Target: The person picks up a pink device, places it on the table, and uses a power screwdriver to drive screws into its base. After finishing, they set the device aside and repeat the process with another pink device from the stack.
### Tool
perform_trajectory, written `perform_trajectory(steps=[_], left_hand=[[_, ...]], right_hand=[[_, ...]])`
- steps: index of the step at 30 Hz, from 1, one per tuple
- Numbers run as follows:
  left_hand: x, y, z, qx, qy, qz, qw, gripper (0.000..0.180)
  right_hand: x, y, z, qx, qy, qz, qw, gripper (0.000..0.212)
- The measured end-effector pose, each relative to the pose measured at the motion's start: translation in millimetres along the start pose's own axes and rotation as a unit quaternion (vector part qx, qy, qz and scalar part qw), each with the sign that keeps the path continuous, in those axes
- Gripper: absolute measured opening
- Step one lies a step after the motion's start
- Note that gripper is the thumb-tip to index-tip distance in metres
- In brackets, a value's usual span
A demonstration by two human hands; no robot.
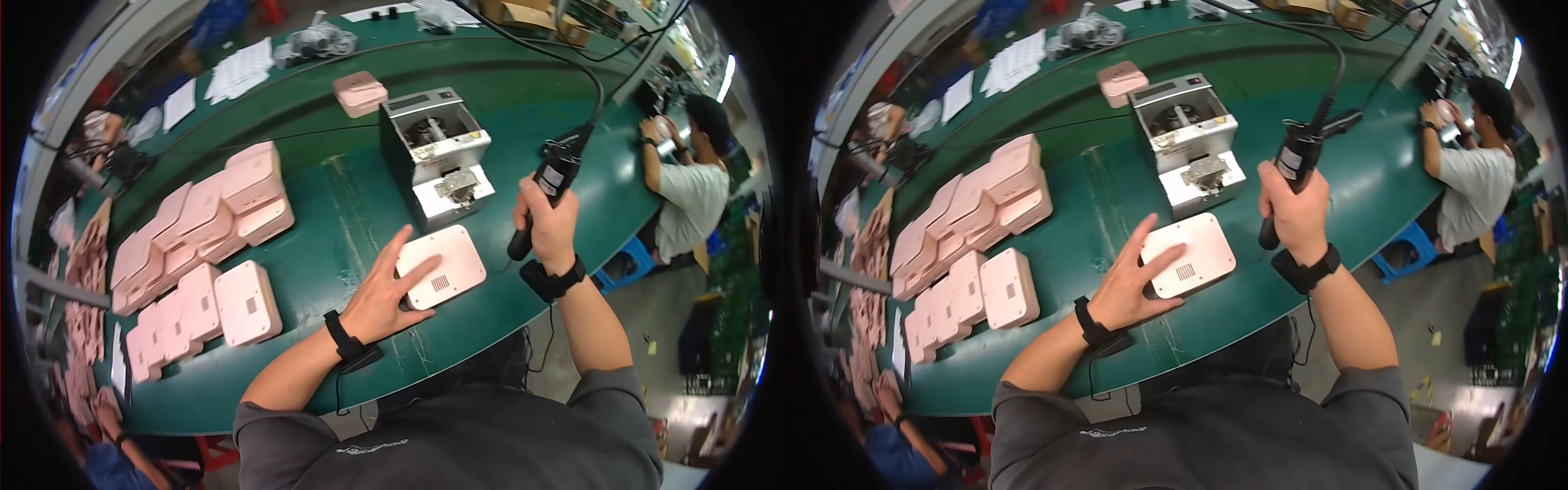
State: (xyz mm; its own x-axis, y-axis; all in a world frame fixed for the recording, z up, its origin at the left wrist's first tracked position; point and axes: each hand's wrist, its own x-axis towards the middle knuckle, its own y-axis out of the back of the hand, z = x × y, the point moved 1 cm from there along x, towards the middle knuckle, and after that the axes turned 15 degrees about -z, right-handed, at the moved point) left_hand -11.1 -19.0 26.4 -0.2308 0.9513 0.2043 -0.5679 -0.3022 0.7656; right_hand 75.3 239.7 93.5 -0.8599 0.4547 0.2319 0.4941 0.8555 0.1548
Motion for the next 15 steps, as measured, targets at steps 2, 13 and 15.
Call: perform_trajectory(steps=[2, 13, 15], left_hand=[[3, -2, -8, -0.052, 0.007, 0.002, 0.999, 0.087], [-6, -10, -22, -0.122, 0.026, -0.001, 0.992, 0.088], [-3, -9, -22, -0.116, 0.028, -0.001, 0.993, 0.087]], right_hand=[[0, -3, 2, -0.016, -0.010, -0.002, 1.000, 0.019], [-16, 5, 4, -0.005, 0.037, -0.017, 0.999, 0.017], [-13, 13, 8, -0.006, 0.053, -0.038, 0.998, 0.017]])
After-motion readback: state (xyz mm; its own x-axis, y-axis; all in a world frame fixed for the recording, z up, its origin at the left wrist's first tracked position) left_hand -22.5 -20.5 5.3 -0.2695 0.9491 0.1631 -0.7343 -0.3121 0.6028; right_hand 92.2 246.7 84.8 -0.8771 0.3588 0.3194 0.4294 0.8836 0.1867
